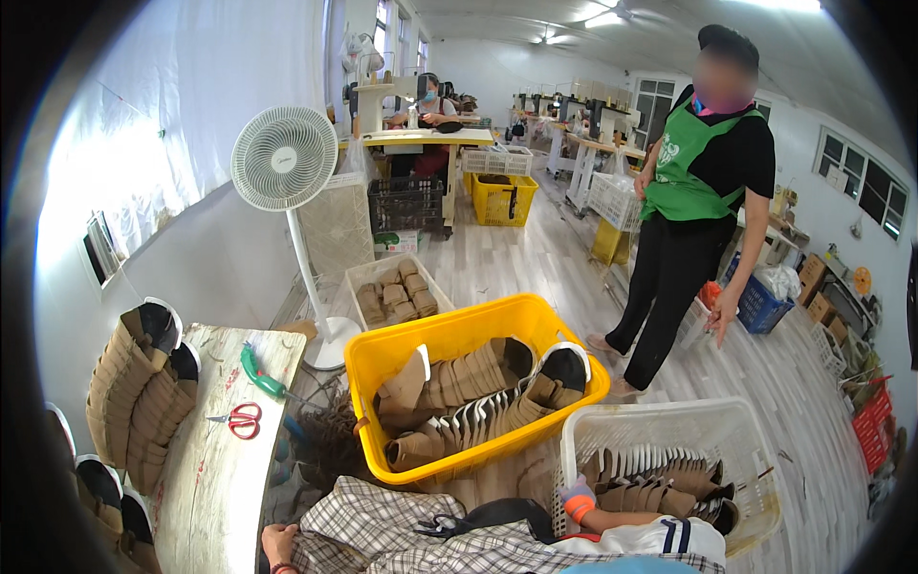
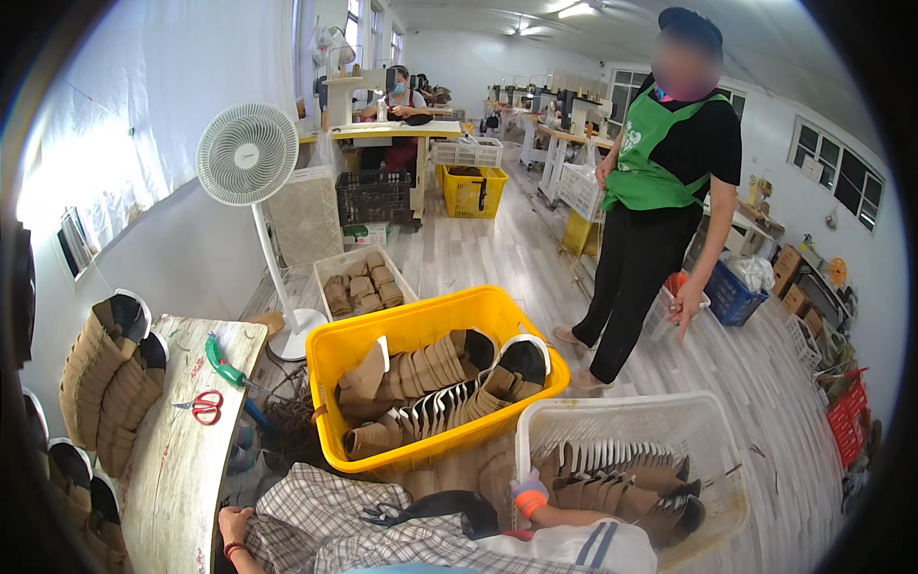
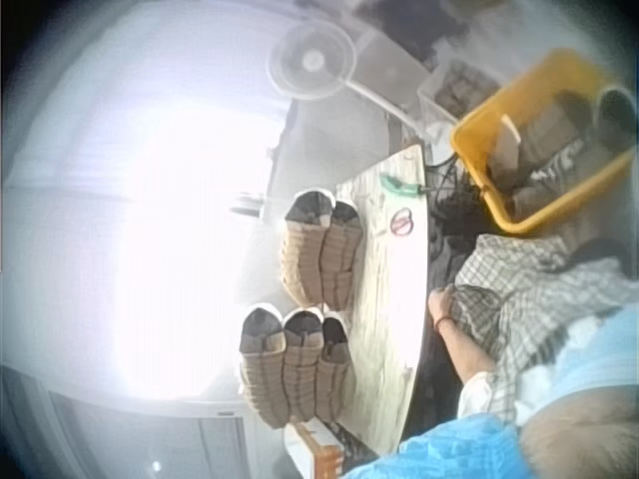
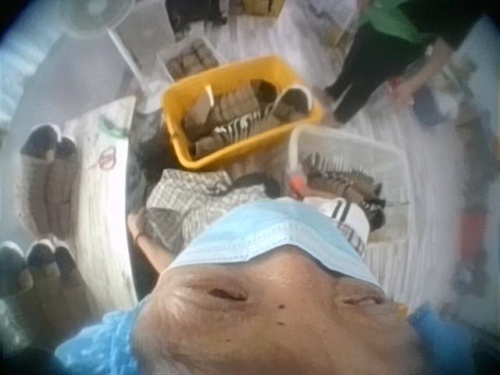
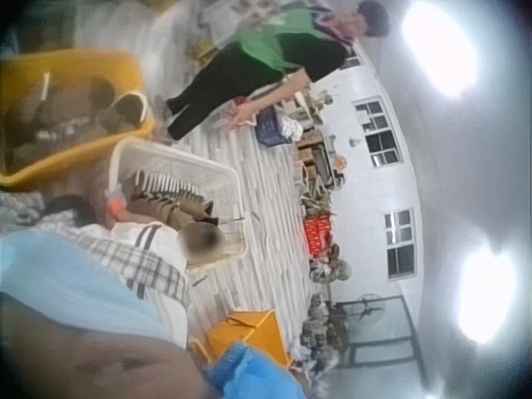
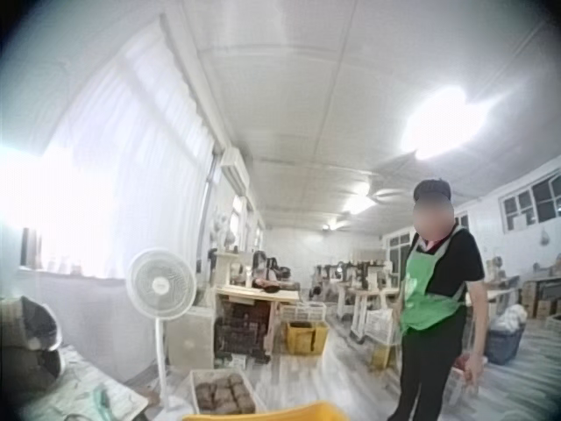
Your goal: The person sits on the floor and uses a green handheld electric trimmer to smooth the edges of brown shoe uppers. They then switch to scissors to trim the interior lining of the shoe parts. Finished pieces are placed on a nearby table.
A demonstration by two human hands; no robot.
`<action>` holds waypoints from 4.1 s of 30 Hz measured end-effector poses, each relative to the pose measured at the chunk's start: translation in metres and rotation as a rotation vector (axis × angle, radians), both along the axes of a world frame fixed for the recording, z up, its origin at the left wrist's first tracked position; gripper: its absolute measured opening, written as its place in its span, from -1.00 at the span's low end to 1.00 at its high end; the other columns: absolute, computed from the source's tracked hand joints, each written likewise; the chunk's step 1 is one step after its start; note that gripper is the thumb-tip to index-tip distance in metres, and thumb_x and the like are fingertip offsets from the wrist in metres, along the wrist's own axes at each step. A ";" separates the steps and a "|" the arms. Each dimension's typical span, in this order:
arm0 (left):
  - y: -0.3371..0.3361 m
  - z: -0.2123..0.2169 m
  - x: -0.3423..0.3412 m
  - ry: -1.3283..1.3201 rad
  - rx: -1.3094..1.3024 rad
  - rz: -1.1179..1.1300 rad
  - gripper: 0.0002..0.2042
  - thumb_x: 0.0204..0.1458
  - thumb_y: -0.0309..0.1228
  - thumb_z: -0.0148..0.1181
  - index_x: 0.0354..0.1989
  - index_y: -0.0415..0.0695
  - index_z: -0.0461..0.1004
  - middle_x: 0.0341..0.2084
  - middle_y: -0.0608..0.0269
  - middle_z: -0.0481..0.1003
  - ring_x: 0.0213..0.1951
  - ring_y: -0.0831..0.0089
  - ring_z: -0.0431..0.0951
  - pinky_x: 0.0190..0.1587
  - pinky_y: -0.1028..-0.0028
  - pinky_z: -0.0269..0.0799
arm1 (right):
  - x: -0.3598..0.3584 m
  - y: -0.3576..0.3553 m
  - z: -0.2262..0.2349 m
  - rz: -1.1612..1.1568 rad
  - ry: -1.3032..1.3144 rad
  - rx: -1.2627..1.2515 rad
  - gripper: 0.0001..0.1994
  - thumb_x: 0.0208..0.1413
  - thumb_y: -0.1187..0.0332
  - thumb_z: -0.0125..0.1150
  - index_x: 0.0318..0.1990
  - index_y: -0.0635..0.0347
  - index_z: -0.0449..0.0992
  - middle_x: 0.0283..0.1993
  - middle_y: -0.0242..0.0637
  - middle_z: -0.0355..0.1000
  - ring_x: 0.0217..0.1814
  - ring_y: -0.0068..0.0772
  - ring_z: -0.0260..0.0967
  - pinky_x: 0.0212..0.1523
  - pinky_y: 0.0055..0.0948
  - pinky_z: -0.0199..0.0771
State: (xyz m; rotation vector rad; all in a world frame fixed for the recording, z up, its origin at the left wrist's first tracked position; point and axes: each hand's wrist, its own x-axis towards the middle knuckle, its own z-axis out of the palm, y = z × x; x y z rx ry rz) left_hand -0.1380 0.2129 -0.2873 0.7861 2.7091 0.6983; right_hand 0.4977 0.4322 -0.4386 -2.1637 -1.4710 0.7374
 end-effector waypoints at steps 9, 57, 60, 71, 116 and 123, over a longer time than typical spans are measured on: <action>-0.005 0.006 0.003 -0.021 -0.023 0.044 -0.69 -0.27 -0.34 0.32 -0.71 -0.39 0.43 -0.82 0.01 0.37 -0.70 0.25 0.42 -0.51 0.30 0.30 | -0.023 -0.008 0.051 -0.040 0.034 -0.137 -0.34 -0.12 0.10 0.21 0.13 0.19 0.15 -0.48 -0.13 0.49 -0.45 -0.12 0.49 -0.34 -0.22 0.47; -0.180 0.032 -0.117 0.446 -0.459 0.309 -0.43 0.17 0.01 -0.14 0.31 0.04 0.12 0.30 0.07 0.09 0.33 0.13 0.00 0.32 0.10 -0.16 | -0.036 -0.016 0.024 0.029 0.269 -0.057 -0.38 -0.08 0.14 0.22 0.12 0.22 0.19 -0.23 0.05 0.47 -0.21 0.06 0.44 -0.16 -0.10 0.42; -0.156 0.079 -0.044 0.370 -0.598 0.525 -0.48 0.22 0.02 -0.23 0.31 0.11 0.13 0.30 0.19 0.10 0.31 0.23 0.06 0.26 0.13 0.01 | -0.007 -0.049 0.031 0.028 -0.103 -0.007 -0.29 -0.11 0.10 0.23 0.18 0.22 0.11 -0.15 0.12 0.45 -0.14 0.12 0.43 -0.07 -0.10 0.40; -0.119 0.057 -0.056 0.345 -0.608 0.534 -0.46 0.21 0.05 -0.25 0.33 0.17 0.08 0.33 0.26 0.05 0.34 0.28 -0.01 0.29 0.07 -0.09 | -0.014 -0.010 0.044 0.013 -0.119 -0.129 -0.29 -0.11 0.09 0.20 0.18 0.25 0.12 -0.15 0.16 0.45 -0.12 0.14 0.43 -0.08 -0.11 0.41; -0.055 0.024 0.075 0.194 0.214 -0.149 -0.71 0.01 -0.40 0.07 -0.07 -0.14 0.48 0.11 0.00 0.29 0.22 0.06 0.14 0.25 0.12 -0.04 | -0.010 -0.003 0.017 -0.014 -0.095 -0.132 -0.33 -0.14 0.01 0.21 0.06 0.23 0.17 -0.22 0.14 0.46 -0.15 0.16 0.43 -0.13 -0.06 0.40; -0.062 0.012 0.065 0.195 0.247 -0.110 -0.71 0.04 -0.42 0.05 -0.04 -0.15 0.47 0.10 0.05 0.31 0.15 0.10 0.22 0.17 0.19 0.13 | -0.022 -0.003 0.029 -0.006 -0.078 -0.087 -0.41 -0.11 0.07 0.19 0.02 0.24 0.20 -0.35 0.03 0.49 -0.35 0.02 0.48 -0.24 -0.13 0.45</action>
